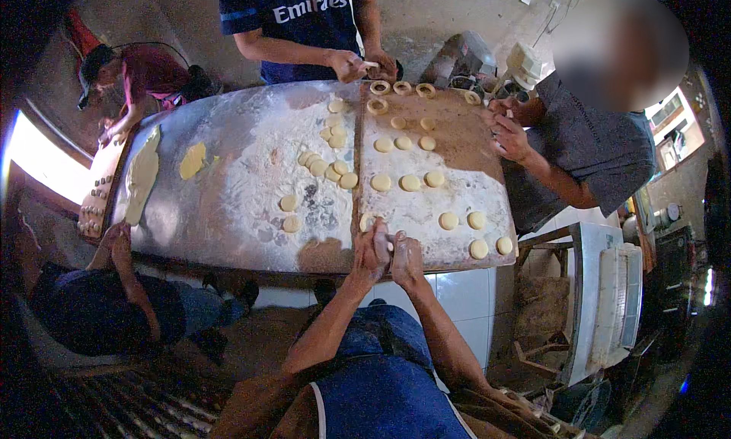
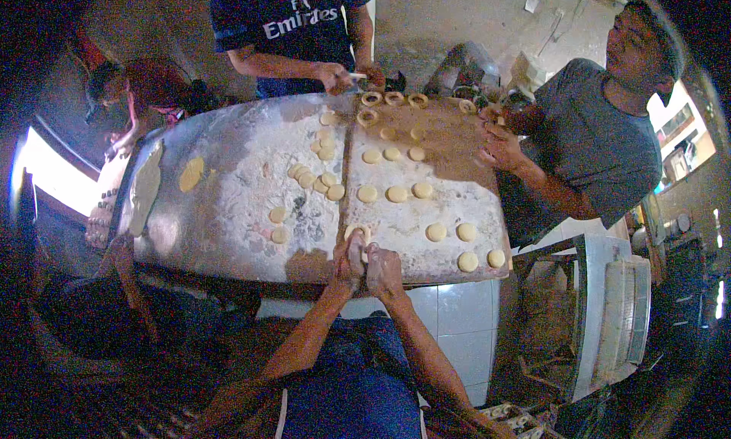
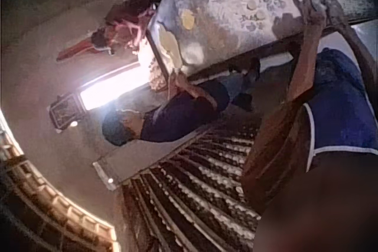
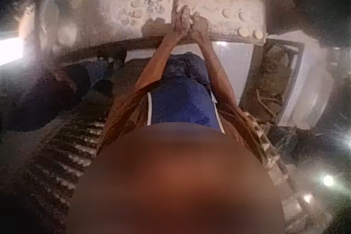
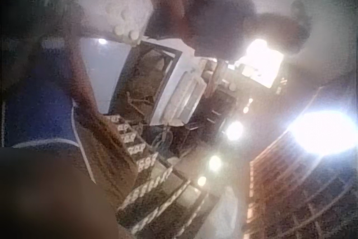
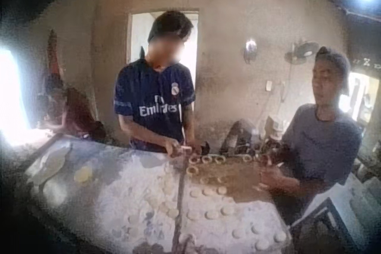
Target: The person shapes small dough pieces into ring forms by hand and places them on a wooden board. Other workers assist by rolling and arranging dough nearby. The shaped rings accumulate on the board throughout the clip.
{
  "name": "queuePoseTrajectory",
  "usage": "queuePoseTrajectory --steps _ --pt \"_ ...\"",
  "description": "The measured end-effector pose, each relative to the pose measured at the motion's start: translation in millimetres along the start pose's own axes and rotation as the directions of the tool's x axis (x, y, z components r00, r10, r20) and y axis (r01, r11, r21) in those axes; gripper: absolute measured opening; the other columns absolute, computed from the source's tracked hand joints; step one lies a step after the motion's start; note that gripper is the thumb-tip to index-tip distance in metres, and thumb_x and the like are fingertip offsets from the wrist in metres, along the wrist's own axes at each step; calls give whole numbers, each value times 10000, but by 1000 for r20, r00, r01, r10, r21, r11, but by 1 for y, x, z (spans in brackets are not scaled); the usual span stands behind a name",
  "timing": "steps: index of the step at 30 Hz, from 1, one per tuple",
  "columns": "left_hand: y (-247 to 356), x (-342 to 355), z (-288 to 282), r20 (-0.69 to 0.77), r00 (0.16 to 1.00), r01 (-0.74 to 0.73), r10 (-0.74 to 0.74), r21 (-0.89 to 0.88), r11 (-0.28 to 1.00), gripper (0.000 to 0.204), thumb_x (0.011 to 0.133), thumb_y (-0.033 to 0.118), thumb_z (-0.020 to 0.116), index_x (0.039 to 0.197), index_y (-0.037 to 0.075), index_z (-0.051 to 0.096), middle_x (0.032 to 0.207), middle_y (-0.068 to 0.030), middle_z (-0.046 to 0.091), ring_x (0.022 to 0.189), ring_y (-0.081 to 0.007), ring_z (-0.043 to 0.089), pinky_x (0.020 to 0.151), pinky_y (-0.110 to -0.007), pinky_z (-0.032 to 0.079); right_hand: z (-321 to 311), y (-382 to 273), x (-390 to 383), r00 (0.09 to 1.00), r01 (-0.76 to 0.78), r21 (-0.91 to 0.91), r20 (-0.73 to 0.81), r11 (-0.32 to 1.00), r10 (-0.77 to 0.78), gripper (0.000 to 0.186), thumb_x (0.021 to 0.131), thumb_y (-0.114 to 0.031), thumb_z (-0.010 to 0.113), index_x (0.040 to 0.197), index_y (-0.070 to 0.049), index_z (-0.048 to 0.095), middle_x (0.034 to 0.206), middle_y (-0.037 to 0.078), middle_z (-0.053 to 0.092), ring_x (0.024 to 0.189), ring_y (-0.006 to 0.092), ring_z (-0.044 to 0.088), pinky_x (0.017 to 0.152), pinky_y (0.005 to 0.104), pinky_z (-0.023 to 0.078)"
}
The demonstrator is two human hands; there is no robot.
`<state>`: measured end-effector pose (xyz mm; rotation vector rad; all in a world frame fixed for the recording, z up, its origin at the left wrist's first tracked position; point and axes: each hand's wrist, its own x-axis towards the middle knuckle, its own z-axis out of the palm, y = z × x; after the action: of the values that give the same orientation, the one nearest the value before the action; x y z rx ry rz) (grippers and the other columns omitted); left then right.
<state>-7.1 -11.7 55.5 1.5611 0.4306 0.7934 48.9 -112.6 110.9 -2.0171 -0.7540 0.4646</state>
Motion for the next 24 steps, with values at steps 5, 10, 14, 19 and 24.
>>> queuePoseTrajectory --steps 5,10,14,19,24 --pt "22 2 21 -161 971 132 -175 -245 960 280 964 280 465 1097 57 572 790 -39 554 774 -191 621 669 -323 523 -17 0 -9 984 136 421 -164 897 -73 628 991 -504 372 774 52 570 667 74 533 615 198 531 589 374 461" --pt "31 -10 40 51 904 410 -424 -385 827 260 949 312 473 781 113 482 656 -23 447 558 -171 491 495 -338 430 -29 7 -21 981 158 222 -143 962 -128 582 979 -458 375 716 12 595 654 109 565 613 240 563 602 375 478" --pt "-2 -9 37 88 943 334 -322 -269 903 327 975 316 410 846 39 525 665 -74 482 592 -217 518 534 -365 443 -22 28 -29 983 75 348 -181 934 -12 514 997 -403 364 777 -31 644 711 87 632 663 203 605 648 365 504" --pt "33 -8 33 39 994 92 -106 270 958 281 988 222 411 906 -18 531 735 -138 580 676 -304 560 639 -421 460 -45 27 -35 994 -12 580 -81 814 73 314 918 -311 592 810 -16 598 728 39 592 661 158 546 610 324 463" --pt "35 13 48 215 927 55 -308 733 678 316 868 163 547 1136 -1 511 919 -230 622 885 -414 602 785 -508 460 -60 25 -35 964 -177 -239 -239 955 119 388 812 -133 694 1132 32 551 810 163 666 749 347 649 698 421 531"
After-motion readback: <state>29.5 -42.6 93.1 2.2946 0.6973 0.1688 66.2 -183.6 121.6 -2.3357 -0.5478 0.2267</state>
